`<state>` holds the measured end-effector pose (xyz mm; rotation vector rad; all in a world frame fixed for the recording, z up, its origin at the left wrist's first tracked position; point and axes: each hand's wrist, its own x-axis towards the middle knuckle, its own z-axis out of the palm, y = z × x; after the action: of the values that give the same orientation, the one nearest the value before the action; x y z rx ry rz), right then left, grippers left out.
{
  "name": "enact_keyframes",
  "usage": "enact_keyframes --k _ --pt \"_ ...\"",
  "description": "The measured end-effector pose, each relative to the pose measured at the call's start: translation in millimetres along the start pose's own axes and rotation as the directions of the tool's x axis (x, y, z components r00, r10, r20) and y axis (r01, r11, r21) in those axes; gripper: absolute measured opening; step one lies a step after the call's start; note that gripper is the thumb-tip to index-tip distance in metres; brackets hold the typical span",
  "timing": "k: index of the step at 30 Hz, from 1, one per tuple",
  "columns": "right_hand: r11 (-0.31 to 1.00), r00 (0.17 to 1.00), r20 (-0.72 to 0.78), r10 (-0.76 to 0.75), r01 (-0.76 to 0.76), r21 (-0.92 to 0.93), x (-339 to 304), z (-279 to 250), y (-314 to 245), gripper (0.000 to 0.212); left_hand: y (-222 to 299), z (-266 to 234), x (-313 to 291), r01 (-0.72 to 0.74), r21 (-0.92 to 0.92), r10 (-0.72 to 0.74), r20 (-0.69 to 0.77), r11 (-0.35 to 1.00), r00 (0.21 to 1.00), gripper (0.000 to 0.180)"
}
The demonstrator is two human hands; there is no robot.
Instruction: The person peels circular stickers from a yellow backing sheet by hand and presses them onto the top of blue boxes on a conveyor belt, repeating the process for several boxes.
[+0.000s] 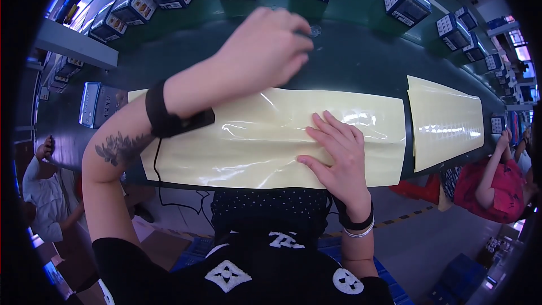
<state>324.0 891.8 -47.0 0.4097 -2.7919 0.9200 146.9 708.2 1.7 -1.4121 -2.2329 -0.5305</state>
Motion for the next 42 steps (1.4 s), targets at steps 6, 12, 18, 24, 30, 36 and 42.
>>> enact_keyframes --k 6,12,18,24,30,36,42 --pt "0.999 0.999 -0.018 -0.040 0.040 0.007 1 -1 -2 0.042 94 -5 -49 0.117 -0.179 -0.001 0.544 0.977 0.839 0.014" --pt "1.000 0.999 -0.017 -0.031 0.031 -0.003 -2 -4 2 0.043 101 6 -60 0.162 -0.240 -0.092 0.280 0.957 0.956 0.017" --pt "1.000 1.000 -0.015 -0.021 0.021 -0.006 -1 -7 4 0.045 105 4 -54 0.101 -0.198 -0.052 0.239 0.975 0.970 0.023" --pt "0.998 1.000 0.007 0.023 -0.023 0.065 -2 -7 6 0.051 109 14 -60 -0.027 -0.041 0.032 0.134 0.999 0.990 0.022" --pt "0.997 1.000 0.007 0.015 -0.015 0.075 -3 -11 8 0.051 111 4 -66 -0.194 0.037 0.179 0.251 0.980 0.951 0.035" --pt "0.997 1.000 0.003 0.017 -0.017 0.071 -4 -13 9 0.050 112 3 -58 -0.095 -0.053 0.106 0.274 0.994 0.956 0.044" --pt "0.998 1.000 0.001 0.019 -0.019 0.064 -3 -13 10 0.050 110 6 -61 -0.193 0.031 0.176 0.292 0.981 0.940 0.037"
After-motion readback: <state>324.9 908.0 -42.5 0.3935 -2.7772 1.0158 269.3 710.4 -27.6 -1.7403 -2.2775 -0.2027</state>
